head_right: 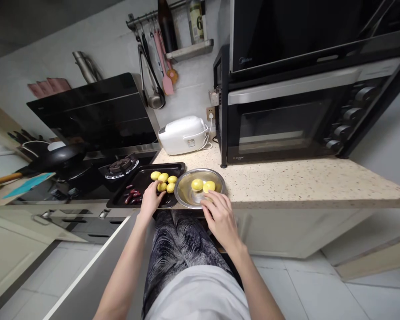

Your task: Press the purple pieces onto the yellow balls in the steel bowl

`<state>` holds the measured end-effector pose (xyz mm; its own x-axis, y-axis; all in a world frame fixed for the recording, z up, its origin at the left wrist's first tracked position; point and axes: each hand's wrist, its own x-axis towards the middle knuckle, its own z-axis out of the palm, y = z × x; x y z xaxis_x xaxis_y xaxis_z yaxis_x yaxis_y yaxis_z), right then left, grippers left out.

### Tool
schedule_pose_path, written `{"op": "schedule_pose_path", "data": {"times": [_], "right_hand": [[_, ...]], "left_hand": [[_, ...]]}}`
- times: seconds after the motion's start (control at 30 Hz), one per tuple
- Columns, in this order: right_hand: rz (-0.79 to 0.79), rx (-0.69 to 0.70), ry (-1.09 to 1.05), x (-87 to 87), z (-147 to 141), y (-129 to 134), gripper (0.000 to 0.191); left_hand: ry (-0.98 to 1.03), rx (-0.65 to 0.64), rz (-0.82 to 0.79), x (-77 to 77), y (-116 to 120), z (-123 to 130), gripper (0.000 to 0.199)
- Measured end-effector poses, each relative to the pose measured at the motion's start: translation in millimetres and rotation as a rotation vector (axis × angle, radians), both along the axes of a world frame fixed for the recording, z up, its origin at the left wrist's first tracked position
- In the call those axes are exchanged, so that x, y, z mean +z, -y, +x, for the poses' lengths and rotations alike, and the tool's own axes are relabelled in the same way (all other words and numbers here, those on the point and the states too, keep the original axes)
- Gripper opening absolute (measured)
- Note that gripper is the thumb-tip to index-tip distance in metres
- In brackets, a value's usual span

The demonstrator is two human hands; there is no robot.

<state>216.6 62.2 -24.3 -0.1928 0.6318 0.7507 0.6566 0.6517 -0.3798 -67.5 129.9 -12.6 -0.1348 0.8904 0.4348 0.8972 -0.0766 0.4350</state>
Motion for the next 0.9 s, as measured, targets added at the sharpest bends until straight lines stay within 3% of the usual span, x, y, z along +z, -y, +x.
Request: {"op": "schedule_pose_path", "data": {"times": [0.2, 0.37, 0.47, 0.67, 0.9], "right_hand": [[0.036, -0.009, -0.058, -9.1, 1.2, 1.5, 0.020], [0.097, 0.009, -0.091, -12.5, 0.8, -0.5, 0.016], [0.094, 0.007, -0.091, -12.8, 0.6, -0.2, 0.015], [0.093, -0.001, -0.087, -13.8, 0.1, 0.0, 0.015], [0.092, 0.003, -0.104, -13.3, 0.0, -0.3, 0.016]], "left_hand": [[0.165, -0.029, 0.132, 11.4, -0.4, 1.8, 0.027], [0.273, -0.252, 0.249, 25.0, 5.8, 32.3, 0.025], [0.185, -0.352, 0.182, 29.9, 6.6, 56.6, 0.023], [-0.027, -0.342, 0.071, 34.8, 0.1, 84.0, 0.042], [-0.220, -0.260, -0.112, 46.7, 2.7, 94.1, 0.026]]}}
